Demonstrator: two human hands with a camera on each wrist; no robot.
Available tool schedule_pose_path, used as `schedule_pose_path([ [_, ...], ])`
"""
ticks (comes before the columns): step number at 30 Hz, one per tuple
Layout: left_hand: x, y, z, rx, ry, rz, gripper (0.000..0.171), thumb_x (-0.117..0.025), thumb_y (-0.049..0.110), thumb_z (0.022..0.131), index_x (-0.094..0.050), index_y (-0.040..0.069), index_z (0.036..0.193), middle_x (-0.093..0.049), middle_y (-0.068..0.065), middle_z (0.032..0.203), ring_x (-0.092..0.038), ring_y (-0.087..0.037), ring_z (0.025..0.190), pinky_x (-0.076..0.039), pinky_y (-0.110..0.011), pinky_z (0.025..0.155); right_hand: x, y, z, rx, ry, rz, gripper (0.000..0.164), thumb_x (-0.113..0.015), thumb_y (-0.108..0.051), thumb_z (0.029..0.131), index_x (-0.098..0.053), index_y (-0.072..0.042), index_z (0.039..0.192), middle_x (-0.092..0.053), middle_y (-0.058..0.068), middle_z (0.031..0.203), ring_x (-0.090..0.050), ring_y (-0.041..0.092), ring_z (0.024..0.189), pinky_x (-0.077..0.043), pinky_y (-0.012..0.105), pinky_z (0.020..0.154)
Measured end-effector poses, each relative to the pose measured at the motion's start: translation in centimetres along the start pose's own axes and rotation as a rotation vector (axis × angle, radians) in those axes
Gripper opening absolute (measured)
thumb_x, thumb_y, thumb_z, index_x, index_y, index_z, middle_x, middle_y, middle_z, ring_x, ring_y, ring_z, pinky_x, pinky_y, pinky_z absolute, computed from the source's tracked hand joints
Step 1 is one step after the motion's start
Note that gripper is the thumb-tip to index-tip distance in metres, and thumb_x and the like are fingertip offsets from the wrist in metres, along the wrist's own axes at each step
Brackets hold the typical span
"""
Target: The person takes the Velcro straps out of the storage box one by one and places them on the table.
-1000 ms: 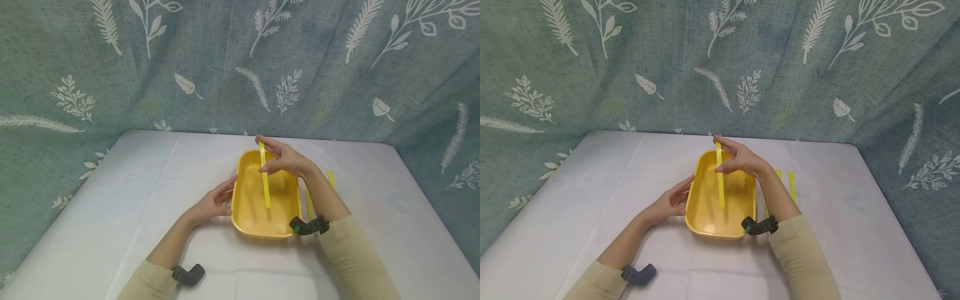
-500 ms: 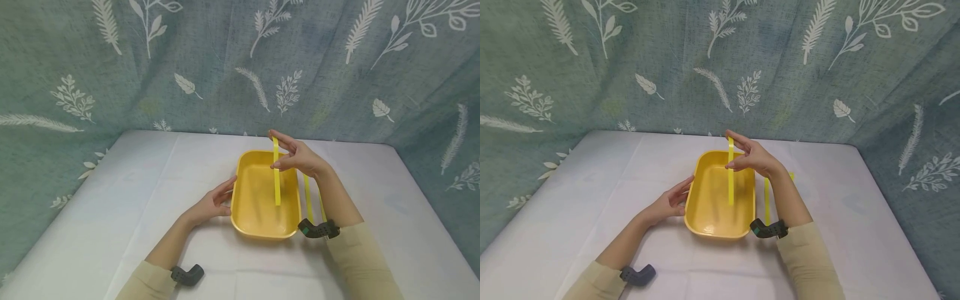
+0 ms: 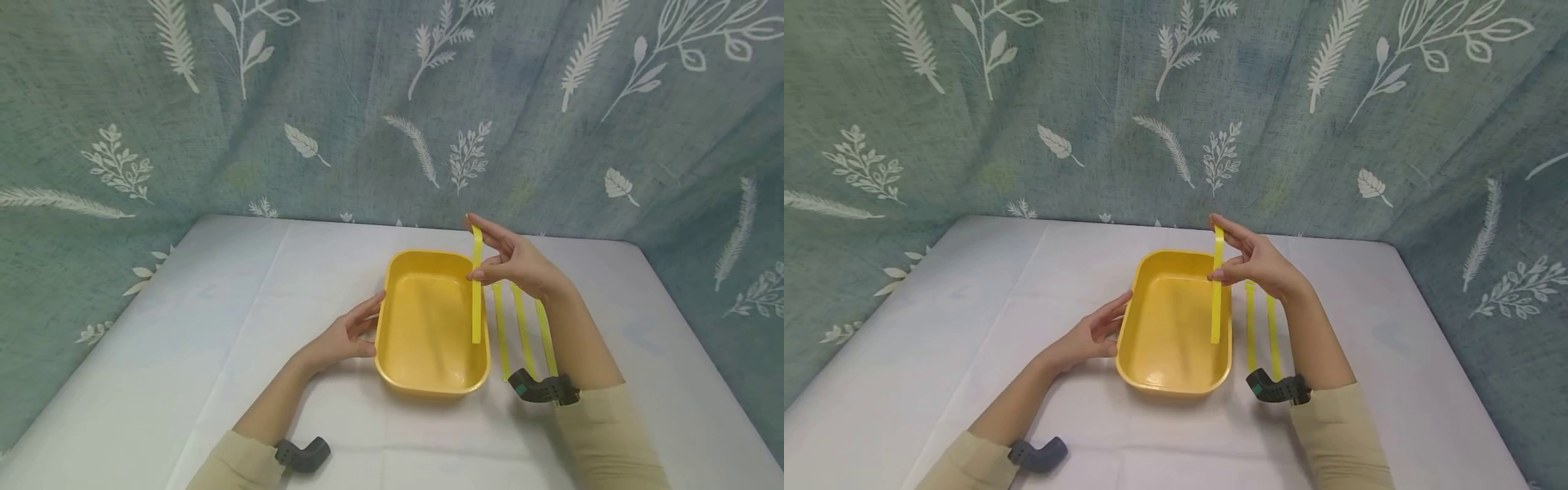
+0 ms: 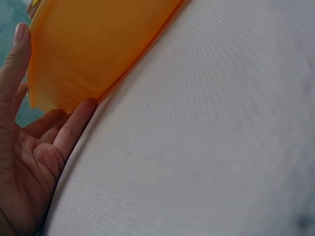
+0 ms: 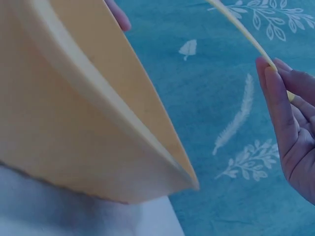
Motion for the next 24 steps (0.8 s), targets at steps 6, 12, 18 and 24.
schedule_pose_path([
  [6,0.0,0.0,0.0,-0.004,-0.005,-0.011,0.093,-0.077,0.024,0.080,-0.018,0.027,0.152,-0.023,-0.005,0.156,-0.025,-0.028,0.142,-0.034,-0.041,0.109,1.2,-0.5,-2.1,0.009,0.053,-0.047,0.084,-0.061,0.006,0.087,-0.019,-0.026,0.152,-0.012,0.003,0.159,-0.070,0.020,0.087,-0.057,0.032,0.076],
  [12,0.0,0.1,0.0,-0.004,-0.006,-0.024,0.093,-0.076,0.018,0.081,-0.017,0.025,0.153,-0.022,-0.006,0.156,-0.024,-0.029,0.142,-0.037,-0.039,0.107,2.5,-0.5,-3.9,-0.023,0.093,-0.083,0.085,-0.063,0.005,0.087,-0.018,-0.027,0.152,-0.009,0.004,0.160,-0.070,0.019,0.087,-0.057,0.031,0.078],
  [18,0.0,0.2,-0.1,0.002,-0.004,-0.014,0.094,-0.077,0.021,0.080,-0.017,0.026,0.152,-0.021,-0.005,0.156,-0.024,-0.029,0.142,-0.036,-0.040,0.108,3.8,-0.3,-5.0,-0.002,0.085,-0.088,0.085,-0.061,0.008,0.087,-0.017,-0.024,0.153,-0.016,-0.001,0.159,-0.070,0.017,0.087,-0.057,0.030,0.075],
  [24,0.0,0.2,0.0,0.014,0.003,-0.004,0.095,-0.078,0.023,0.079,-0.018,0.027,0.152,-0.022,-0.003,0.156,-0.024,-0.027,0.142,-0.035,-0.040,0.108,5.1,0.1,-6.3,-0.019,0.127,-0.125,0.087,-0.062,0.008,0.085,-0.016,-0.022,0.153,-0.014,0.000,0.159,-0.070,0.016,0.084,-0.057,0.028,0.076],
])
Point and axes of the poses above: each hand's wrist, its own z-axis towards the middle knuckle, its own x-axis out of the back of the hand, y = z × x, the point moved 5 cm from there along z, towards the middle knuckle
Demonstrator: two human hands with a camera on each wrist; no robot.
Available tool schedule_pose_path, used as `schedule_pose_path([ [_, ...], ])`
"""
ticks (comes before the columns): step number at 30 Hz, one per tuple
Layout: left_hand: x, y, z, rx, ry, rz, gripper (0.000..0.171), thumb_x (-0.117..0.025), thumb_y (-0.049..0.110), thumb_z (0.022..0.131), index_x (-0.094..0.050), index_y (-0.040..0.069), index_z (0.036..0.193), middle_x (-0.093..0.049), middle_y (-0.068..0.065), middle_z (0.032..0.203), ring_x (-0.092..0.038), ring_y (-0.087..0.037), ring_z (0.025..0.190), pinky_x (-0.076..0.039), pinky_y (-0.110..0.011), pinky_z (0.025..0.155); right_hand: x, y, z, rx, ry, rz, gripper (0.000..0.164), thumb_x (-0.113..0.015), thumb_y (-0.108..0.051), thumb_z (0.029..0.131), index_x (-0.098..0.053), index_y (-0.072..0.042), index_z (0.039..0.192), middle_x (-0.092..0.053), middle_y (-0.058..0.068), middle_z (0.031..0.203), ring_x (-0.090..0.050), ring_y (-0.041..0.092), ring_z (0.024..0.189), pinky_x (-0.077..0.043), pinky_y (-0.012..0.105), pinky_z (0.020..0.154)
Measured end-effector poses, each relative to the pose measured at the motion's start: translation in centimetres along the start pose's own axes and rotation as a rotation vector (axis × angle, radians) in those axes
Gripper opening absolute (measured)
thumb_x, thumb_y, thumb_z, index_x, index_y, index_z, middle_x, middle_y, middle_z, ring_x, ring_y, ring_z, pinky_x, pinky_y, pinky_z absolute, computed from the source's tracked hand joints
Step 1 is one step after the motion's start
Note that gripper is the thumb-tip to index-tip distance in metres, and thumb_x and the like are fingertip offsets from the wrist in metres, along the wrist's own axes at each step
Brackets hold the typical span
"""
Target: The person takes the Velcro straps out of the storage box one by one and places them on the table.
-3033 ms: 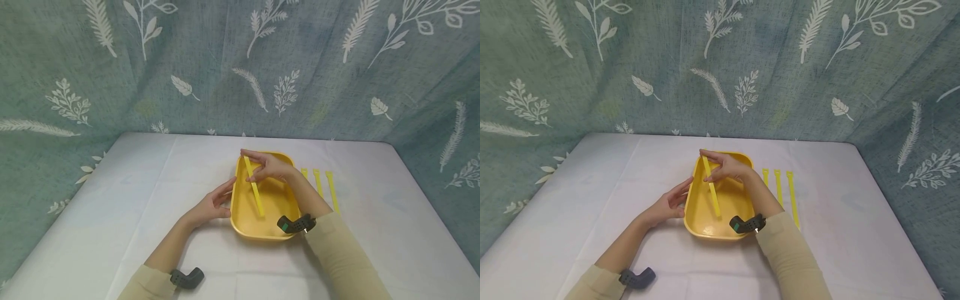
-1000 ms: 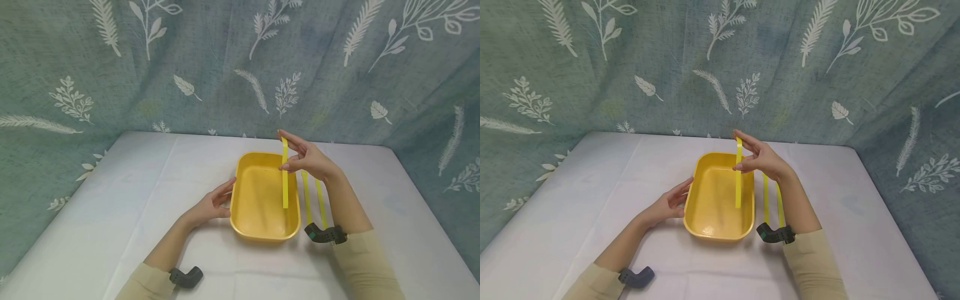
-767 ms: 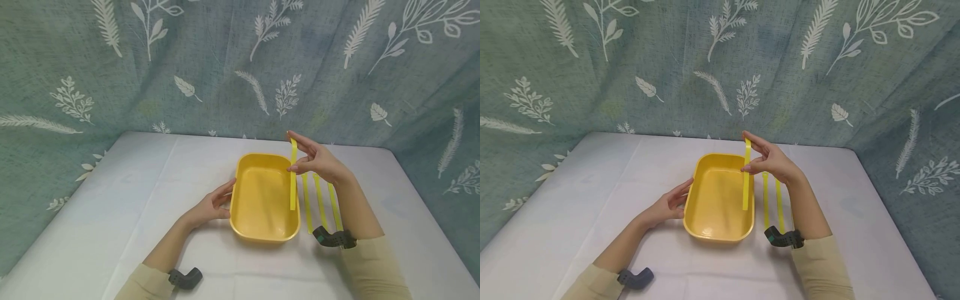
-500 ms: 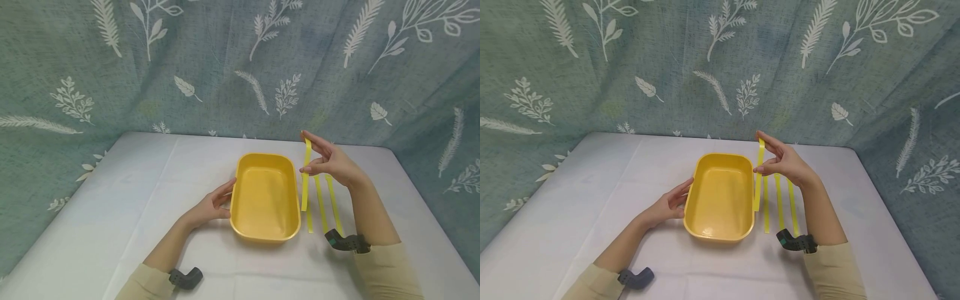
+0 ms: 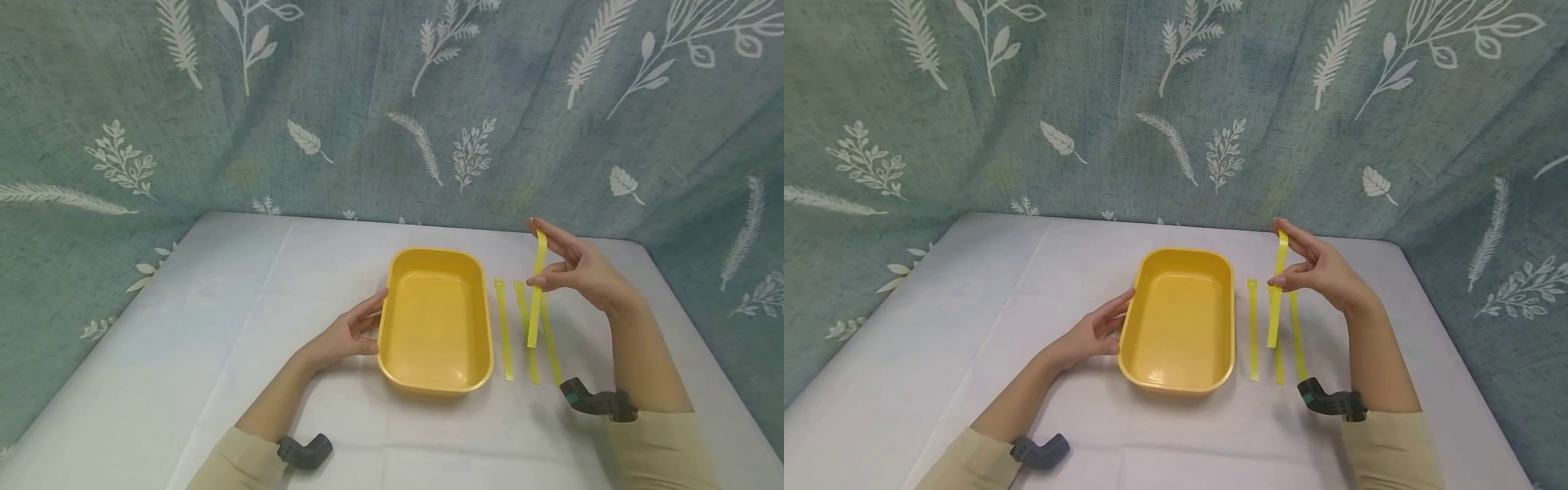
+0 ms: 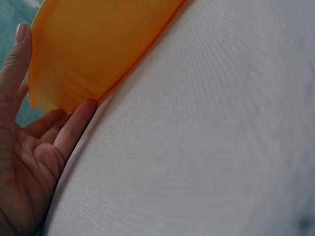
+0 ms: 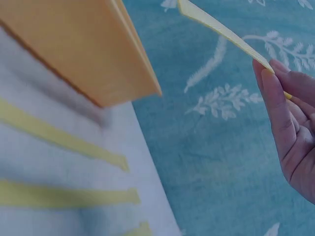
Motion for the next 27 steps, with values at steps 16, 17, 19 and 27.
schedule_pose_path([
  [16,0.0,0.0,0.1,-0.002,0.002,-0.001,0.098,-0.079,0.032,0.076,-0.018,0.028,0.152,-0.024,-0.002,0.156,-0.025,-0.027,0.142,-0.033,-0.042,0.109,2.8,2.2,-3.5,-0.089,0.068,-0.083,0.091,-0.064,0.009,0.084,-0.011,-0.018,0.153,-0.010,0.005,0.159,-0.070,0.016,0.081,-0.057,0.026,0.075],
  [17,0.0,0.0,0.1,-0.002,0.003,0.000,0.098,-0.079,0.032,0.076,-0.018,0.028,0.152,-0.024,-0.003,0.156,-0.025,-0.027,0.142,-0.033,-0.042,0.110,2.9,2.4,-3.7,-0.098,0.072,-0.092,0.092,-0.065,0.007,0.083,-0.012,-0.020,0.153,-0.011,0.005,0.159,-0.070,0.016,0.081,-0.057,0.025,0.074],
  [19,0.0,-0.1,0.1,-0.002,0.005,0.002,0.098,-0.079,0.032,0.076,-0.018,0.027,0.152,-0.025,-0.003,0.156,-0.026,-0.027,0.142,-0.032,-0.042,0.110,3.1,2.8,-4.0,-0.114,0.074,-0.111,0.092,-0.067,0.005,0.083,-0.012,-0.022,0.153,-0.011,0.005,0.159,-0.070,0.017,0.082,-0.057,0.025,0.074],
  [27,0.0,-0.1,0.1,0.001,0.008,0.002,0.096,-0.079,0.029,0.077,-0.019,0.029,0.152,-0.026,-0.002,0.155,-0.026,-0.026,0.142,-0.031,-0.044,0.110,3.8,4.6,-5.4,-0.154,0.054,-0.129,0.092,-0.067,0.003,0.083,-0.013,-0.027,0.153,-0.014,0.001,0.159,-0.071,0.020,0.085,-0.057,0.027,0.075],
])
Point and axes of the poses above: each hand's wrist, its own z-axis towards the middle knuckle, its own x-axis out of the back of the hand, y = z × x, the point moved 5 cm from there along z, towards the middle knuckle
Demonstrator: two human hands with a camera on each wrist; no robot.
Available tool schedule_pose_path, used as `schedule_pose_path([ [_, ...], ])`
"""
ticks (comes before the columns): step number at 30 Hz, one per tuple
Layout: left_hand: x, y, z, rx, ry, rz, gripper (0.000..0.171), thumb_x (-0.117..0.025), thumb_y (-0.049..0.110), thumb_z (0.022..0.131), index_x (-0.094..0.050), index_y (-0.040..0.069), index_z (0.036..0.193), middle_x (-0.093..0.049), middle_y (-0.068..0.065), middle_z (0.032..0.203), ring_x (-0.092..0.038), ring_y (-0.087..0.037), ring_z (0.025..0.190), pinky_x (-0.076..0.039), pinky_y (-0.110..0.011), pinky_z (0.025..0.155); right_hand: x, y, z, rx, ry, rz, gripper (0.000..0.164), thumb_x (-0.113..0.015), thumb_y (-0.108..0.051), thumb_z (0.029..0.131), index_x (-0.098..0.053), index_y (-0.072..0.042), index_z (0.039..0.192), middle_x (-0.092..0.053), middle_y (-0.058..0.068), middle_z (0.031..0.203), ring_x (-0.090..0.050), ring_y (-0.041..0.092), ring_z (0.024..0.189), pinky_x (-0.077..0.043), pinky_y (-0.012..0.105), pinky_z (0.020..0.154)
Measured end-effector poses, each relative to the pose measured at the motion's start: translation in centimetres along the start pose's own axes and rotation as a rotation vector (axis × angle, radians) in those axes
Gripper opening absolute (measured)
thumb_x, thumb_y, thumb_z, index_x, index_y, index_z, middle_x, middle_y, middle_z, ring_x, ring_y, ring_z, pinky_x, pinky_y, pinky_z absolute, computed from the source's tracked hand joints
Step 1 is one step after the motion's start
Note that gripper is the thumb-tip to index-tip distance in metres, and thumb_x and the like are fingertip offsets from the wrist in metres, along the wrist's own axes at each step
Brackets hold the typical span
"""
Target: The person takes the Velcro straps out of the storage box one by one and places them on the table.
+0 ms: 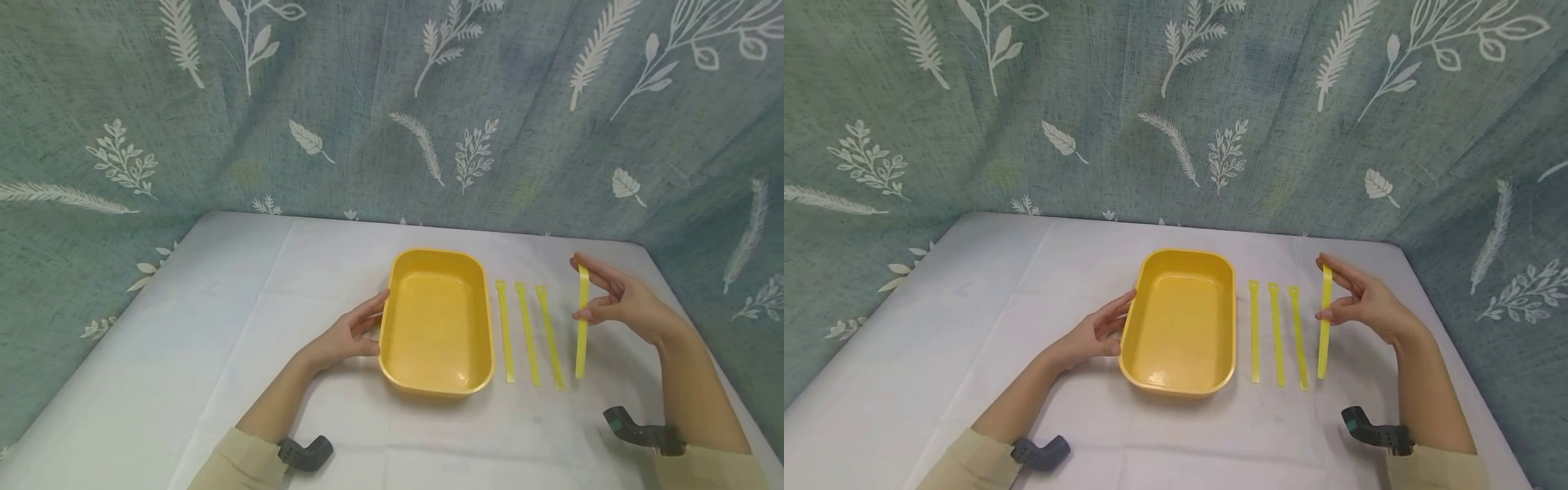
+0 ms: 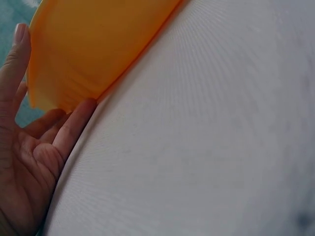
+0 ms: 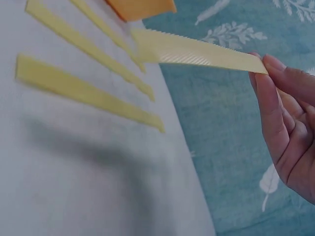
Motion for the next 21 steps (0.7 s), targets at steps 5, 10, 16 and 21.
schedule_pose_path([
  [5,0.0,0.0,0.0,0.006,-0.001,-0.005,0.096,-0.079,0.027,0.077,-0.019,0.029,0.152,-0.025,-0.002,0.155,-0.026,-0.026,0.142,-0.035,-0.042,0.109,-0.1,1.3,-0.4,-0.025,-0.001,0.009,0.092,-0.068,0.003,0.082,-0.016,-0.026,0.153,-0.016,0.000,0.159,-0.070,0.020,0.085,-0.056,0.025,0.076],
  [10,0.0,0.0,-0.1,-0.001,0.000,-0.007,0.096,-0.079,0.026,0.078,-0.019,0.029,0.152,-0.025,-0.002,0.156,-0.026,-0.026,0.142,-0.034,-0.041,0.109,-0.4,2.8,-0.4,-0.087,0.018,-0.032,0.096,-0.072,-0.003,0.080,-0.014,-0.022,0.153,-0.013,0.007,0.159,-0.069,0.023,0.080,-0.054,0.020,0.079],
  [16,0.0,0.0,-0.2,0.006,-0.002,-0.004,0.096,-0.079,0.028,0.077,-0.019,0.030,0.152,-0.025,-0.001,0.155,-0.026,-0.025,0.142,-0.032,-0.042,0.110,-0.8,4.3,-0.2,-0.126,0.028,-0.070,0.097,-0.074,-0.006,0.079,-0.013,-0.014,0.153,-0.010,0.016,0.157,-0.067,0.024,0.074,-0.053,0.019,0.078],
  [21,0.0,0.1,-0.1,0.008,0.005,0.001,0.096,-0.079,0.028,0.077,-0.020,0.030,0.152,-0.027,-0.001,0.155,-0.027,-0.024,0.142,-0.033,-0.043,0.110,-0.9,4.8,-0.1,-0.098,0.057,-0.105,0.097,-0.074,-0.007,0.078,-0.013,-0.015,0.153,-0.011,0.017,0.157,-0.062,0.019,0.068,-0.050,0.015,0.074],
])
Point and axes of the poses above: each hand's wrist, its own z-axis towards the middle knuckle, its own x-axis out of the back of the hand, y = z × x, the point moved 5 cm from there along z, towards the middle knuckle
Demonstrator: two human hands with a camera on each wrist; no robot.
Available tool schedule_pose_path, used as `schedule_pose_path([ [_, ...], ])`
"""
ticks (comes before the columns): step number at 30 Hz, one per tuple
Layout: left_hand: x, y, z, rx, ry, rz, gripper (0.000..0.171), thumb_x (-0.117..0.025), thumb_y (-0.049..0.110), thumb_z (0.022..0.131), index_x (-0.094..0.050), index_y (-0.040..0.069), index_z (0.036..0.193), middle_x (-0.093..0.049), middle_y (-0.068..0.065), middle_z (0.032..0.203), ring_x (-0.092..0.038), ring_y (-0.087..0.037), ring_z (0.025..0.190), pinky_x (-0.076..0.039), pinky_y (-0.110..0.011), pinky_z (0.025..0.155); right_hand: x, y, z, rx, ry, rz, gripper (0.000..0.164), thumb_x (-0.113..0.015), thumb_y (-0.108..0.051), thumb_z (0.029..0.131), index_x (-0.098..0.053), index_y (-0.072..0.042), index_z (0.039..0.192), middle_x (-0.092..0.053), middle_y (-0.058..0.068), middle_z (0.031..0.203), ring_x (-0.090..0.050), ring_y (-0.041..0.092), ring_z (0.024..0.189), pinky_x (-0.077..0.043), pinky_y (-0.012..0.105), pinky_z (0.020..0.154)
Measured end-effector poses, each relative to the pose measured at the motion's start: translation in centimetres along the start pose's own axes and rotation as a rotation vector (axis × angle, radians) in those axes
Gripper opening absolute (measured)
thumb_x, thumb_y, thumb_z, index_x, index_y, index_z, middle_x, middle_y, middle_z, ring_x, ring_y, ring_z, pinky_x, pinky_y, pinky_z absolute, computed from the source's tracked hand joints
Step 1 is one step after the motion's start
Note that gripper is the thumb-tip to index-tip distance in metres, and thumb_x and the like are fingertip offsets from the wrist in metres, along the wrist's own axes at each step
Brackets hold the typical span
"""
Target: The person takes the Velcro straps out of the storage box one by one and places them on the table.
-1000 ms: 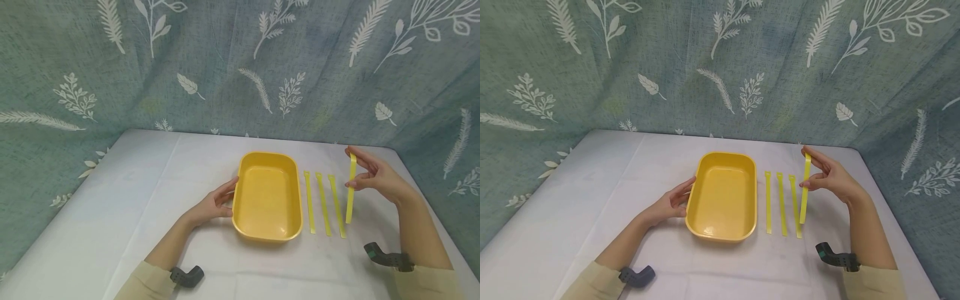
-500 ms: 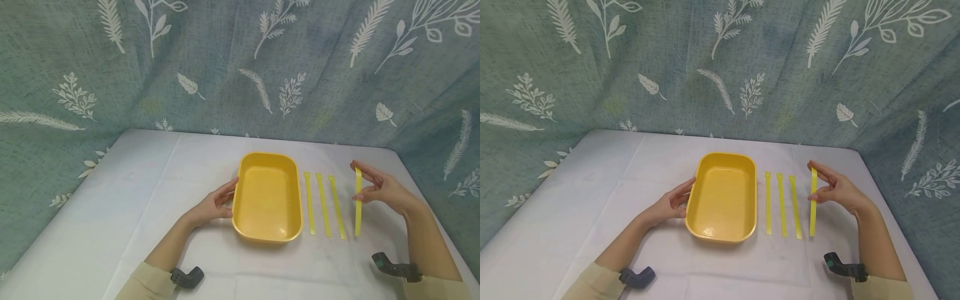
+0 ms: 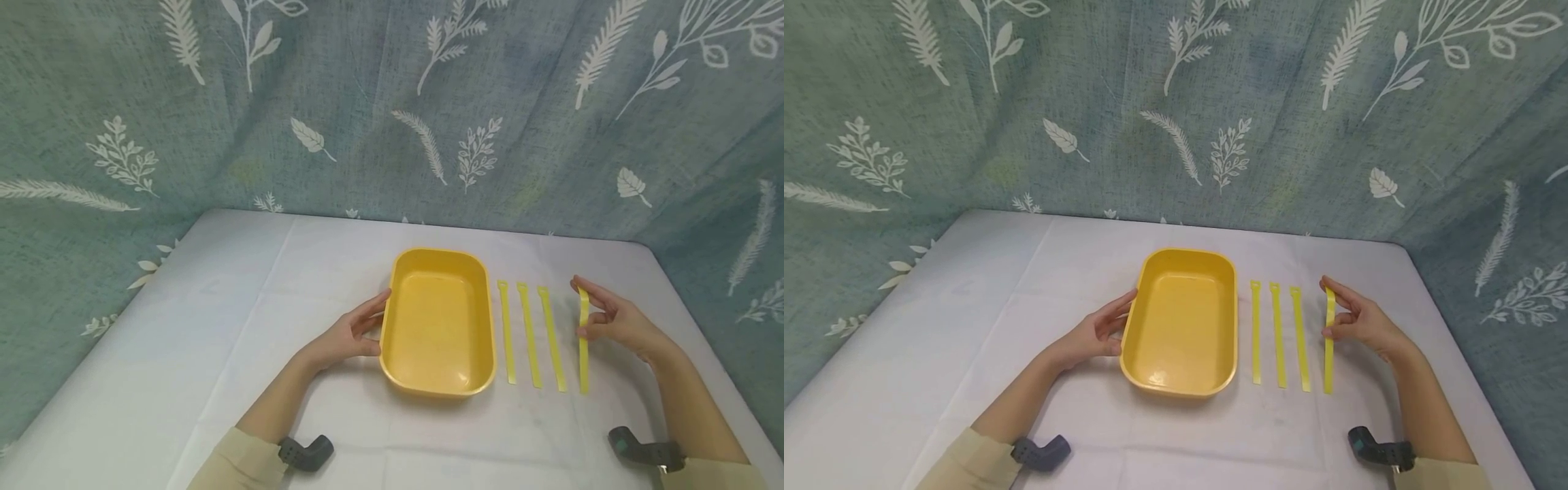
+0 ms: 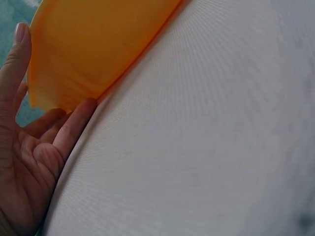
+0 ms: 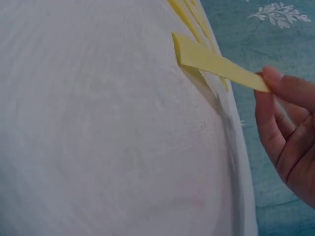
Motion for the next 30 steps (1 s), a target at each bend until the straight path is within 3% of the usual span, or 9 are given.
schedule_pose_path([
  [9,0.0,0.0,0.0,-0.012,-0.005,-0.004,0.096,-0.080,0.031,0.076,-0.020,0.030,0.151,-0.026,-0.001,0.155,-0.027,-0.024,0.142,-0.030,-0.043,0.111,-0.3,0.5,0.1,0.030,0.030,-0.063,0.095,-0.075,-0.010,0.078,-0.015,-0.009,0.152,-0.014,0.024,0.155,-0.057,0.014,0.080,-0.049,0.018,0.070],
  [16,0.0,0.1,-0.1,-0.004,0.000,-0.009,0.097,-0.080,0.029,0.076,-0.020,0.030,0.152,-0.026,-0.002,0.155,-0.026,-0.025,0.142,-0.033,-0.043,0.110,-0.6,0.5,0.3,0.072,0.019,-0.042,0.093,-0.074,-0.006,0.079,-0.015,-0.005,0.151,-0.013,0.027,0.153,-0.060,0.013,0.075,-0.049,0.017,0.068],
  [30,0.0,0.1,0.0,-0.007,-0.006,-0.003,0.093,-0.078,0.019,0.079,-0.020,0.029,0.152,-0.026,-0.002,0.155,-0.027,-0.025,0.142,-0.032,-0.042,0.110,-1.2,1.7,0.7,0.012,0.061,-0.124,0.096,-0.077,-0.008,0.076,-0.018,-0.007,0.151,-0.017,0.026,0.153,-0.063,0.011,0.077,-0.051,0.018,0.066],
])
Point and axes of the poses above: each hand's wrist, its own z-axis towards the middle knuckle, its own x-axis out of the back of the hand, y = z × x, the point moved 5 cm from there along z, towards the middle knuckle
